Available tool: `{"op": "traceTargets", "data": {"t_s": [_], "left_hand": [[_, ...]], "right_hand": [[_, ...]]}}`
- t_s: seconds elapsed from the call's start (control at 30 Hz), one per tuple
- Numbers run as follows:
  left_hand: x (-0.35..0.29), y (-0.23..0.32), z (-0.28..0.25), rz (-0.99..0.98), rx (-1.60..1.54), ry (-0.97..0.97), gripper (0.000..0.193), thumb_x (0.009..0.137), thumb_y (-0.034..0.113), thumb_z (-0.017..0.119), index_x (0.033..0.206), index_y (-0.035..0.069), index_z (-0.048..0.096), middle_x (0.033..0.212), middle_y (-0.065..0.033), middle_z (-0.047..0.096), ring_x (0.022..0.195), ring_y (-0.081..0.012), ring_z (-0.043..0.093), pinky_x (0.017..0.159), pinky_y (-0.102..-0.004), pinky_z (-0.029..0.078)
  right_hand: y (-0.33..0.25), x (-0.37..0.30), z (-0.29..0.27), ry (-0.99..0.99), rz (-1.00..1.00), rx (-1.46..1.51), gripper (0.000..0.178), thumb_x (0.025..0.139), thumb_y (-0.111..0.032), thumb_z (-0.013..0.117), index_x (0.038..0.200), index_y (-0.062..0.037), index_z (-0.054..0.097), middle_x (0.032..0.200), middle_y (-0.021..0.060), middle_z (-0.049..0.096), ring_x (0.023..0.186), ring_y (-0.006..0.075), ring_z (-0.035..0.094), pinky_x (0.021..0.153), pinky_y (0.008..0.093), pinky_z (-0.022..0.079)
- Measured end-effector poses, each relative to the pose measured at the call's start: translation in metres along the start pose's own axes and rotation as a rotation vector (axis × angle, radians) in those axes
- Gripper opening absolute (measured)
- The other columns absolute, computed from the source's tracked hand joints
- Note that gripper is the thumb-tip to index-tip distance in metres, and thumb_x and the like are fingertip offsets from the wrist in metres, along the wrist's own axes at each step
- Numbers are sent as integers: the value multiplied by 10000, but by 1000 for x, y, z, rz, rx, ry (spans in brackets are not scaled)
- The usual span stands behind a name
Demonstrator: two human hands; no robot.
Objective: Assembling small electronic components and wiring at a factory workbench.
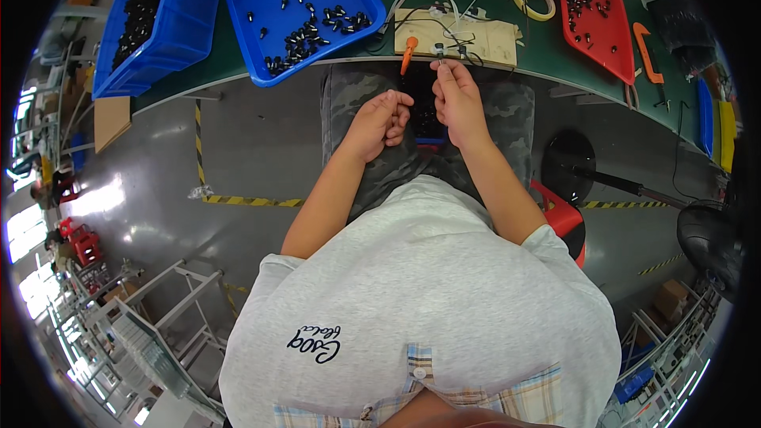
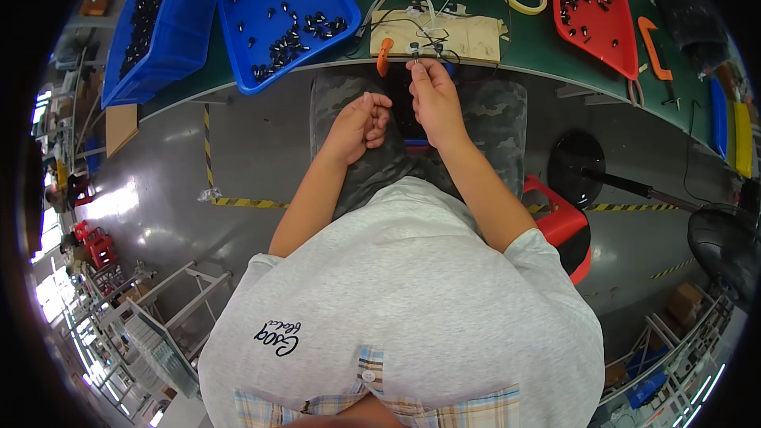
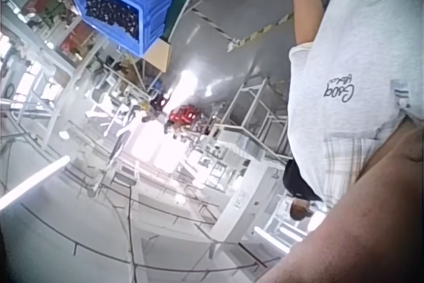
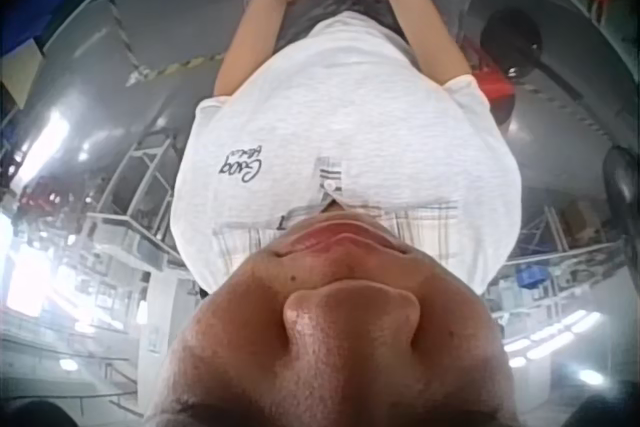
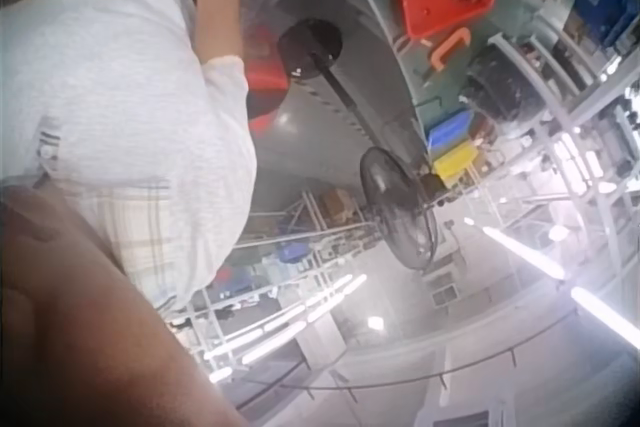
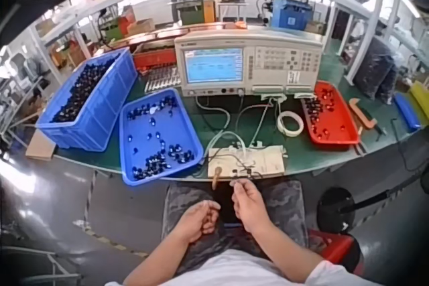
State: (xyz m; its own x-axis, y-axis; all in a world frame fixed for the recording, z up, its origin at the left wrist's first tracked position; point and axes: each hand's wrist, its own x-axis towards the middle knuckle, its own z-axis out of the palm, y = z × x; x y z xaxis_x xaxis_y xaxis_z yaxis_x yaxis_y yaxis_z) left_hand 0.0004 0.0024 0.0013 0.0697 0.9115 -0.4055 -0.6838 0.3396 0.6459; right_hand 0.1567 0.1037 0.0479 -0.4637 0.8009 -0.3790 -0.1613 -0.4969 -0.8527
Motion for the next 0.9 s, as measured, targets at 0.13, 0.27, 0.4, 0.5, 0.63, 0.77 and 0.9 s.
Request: {"op": "traceTargets", "data": {"t_s": [0.13, 0.27, 0.4, 0.5, 0.63, 0.77, 0.9], "left_hand": [[2, 0, 0, -13, 4, -6, 376, 1102, 399, 430, 1137, 49, 563, 791, -15, 551, 539, -65, 384, 470, -219, 335], [1, 0, -1, -13, 1, -13, 348, 1104, 369, 435, 1142, 49, 565, 791, -15, 552, 538, -65, 383, 470, -219, 333], [1, 0, -1, -36, -11, -9, 324, 1100, 352, 447, 1144, 51, 561, 789, -20, 549, 540, -68, 385, 471, -222, 334], [0, 0, -1, -35, -8, -13, 310, 1096, 338, 455, 1145, 50, 559, 789, -21, 548, 542, -70, 385, 472, -224, 334], [0, -1, 0, -36, -8, -7, 301, 1095, 328, 456, 1147, 49, 559, 791, -20, 548, 545, -68, 386, 474, -223, 333], [1, 0, 2, -43, -5, -8, 298, 1095, 324, 455, 1151, 51, 561, 793, -17, 550, 545, -67, 386, 475, -223, 331], [0, -1, 3, -39, -5, 8, 296, 1094, 322, 456, 1150, 52, 564, 790, -17, 551, 545, -68, 387, 475, -225, 332]], "right_hand": [[0, 3, 3, 32, 24, 55, 200, 1071, -296, 527, 1139, -119, 592, 683, -77, 435, 454, 3, 305, 387, 201, 204], [0, 3, 3, 31, 2, 78, 203, 1071, -291, 526, 1130, -111, 598, 670, -78, 430, 458, 2, 309, 390, 201, 208], [9, 11, -4, 28, -69, 8, 202, 1071, -281, 525, 1108, -101, 609, 654, -78, 421, 453, 2, 307, 386, 206, 208], [5, 10, -2, 26, -80, 2, 195, 1070, -274, 526, 1102, -100, 609, 650, -75, 422, 452, 5, 308, 386, 207, 210], [-14, 2, 3, -25, 138, 256, 187, 1077, -274, 500, 1108, -107, 579, 670, -52, 438, 449, 40, 318, 394, 220, 239], [-15, 6, 4, -68, 262, 475, 202, 1087, -280, 466, 1116, -104, 561, 692, -38, 443, 447, 63, 319, 395, 235, 246], [-15, 5, 3, -75, 254, 487, 205, 1087, -273, 466, 1121, -96, 564, 704, -32, 455, 456, 64, 331, 402, 234, 258]]}}
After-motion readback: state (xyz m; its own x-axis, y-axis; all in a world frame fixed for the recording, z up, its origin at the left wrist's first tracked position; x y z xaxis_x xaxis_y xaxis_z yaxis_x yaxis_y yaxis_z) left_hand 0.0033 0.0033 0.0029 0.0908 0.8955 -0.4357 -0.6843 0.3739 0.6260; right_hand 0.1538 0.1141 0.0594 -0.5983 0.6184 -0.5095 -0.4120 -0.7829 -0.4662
